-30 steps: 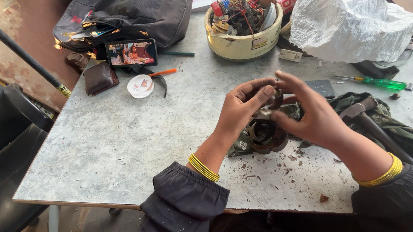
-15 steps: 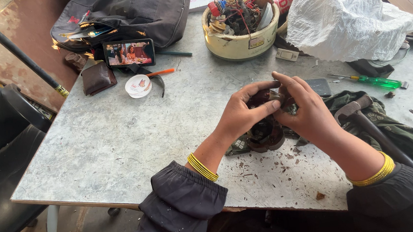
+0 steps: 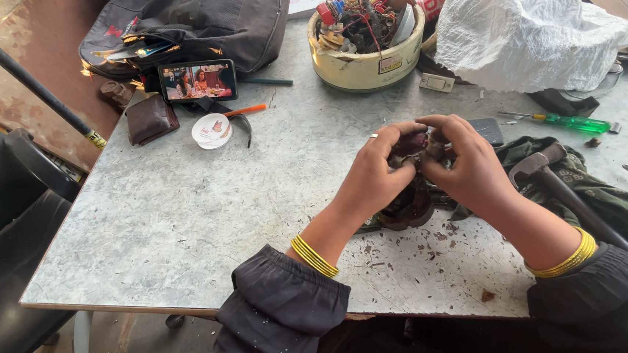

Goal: The person disassembles a small electrical component, likely a motor or transformer, by hand and with a screwdriver. They remove a white plastic piece from the copper-wound core and then use the screwdriver to pry and separate parts of the assembly.

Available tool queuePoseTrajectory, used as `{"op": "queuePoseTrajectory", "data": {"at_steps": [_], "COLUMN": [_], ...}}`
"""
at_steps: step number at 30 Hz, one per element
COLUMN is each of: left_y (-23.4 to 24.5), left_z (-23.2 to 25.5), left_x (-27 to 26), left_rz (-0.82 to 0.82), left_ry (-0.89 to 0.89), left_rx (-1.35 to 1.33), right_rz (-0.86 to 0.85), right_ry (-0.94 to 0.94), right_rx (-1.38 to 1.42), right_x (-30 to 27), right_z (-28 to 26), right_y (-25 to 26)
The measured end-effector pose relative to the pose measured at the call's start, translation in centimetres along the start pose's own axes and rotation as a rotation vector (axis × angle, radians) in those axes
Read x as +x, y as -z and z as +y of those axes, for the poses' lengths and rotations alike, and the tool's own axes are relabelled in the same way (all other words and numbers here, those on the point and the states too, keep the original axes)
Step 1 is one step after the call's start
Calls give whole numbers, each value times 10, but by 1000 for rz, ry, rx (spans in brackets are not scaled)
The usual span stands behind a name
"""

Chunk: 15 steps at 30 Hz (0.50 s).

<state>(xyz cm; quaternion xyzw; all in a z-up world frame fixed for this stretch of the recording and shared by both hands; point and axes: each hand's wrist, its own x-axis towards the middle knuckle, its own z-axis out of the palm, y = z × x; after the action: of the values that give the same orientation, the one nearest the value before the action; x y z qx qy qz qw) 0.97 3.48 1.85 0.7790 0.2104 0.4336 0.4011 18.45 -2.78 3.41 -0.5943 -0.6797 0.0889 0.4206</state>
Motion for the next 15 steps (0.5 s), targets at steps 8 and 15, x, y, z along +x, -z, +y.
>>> {"op": "queuePoseTrajectory", "data": {"at_steps": [8, 15], "left_y": [-3, -6], "left_z": [3, -1], "left_x": [-3, -1], "left_rz": [57, 158], "left_ry": [-108, -41], "left_rx": [182, 111], "right_rz": [53, 64], "right_ry": [-60, 73], "right_rx": [61, 74], "right_x": [-1, -1], "right_z": [8, -2], "right_y": [-4, -3]}}
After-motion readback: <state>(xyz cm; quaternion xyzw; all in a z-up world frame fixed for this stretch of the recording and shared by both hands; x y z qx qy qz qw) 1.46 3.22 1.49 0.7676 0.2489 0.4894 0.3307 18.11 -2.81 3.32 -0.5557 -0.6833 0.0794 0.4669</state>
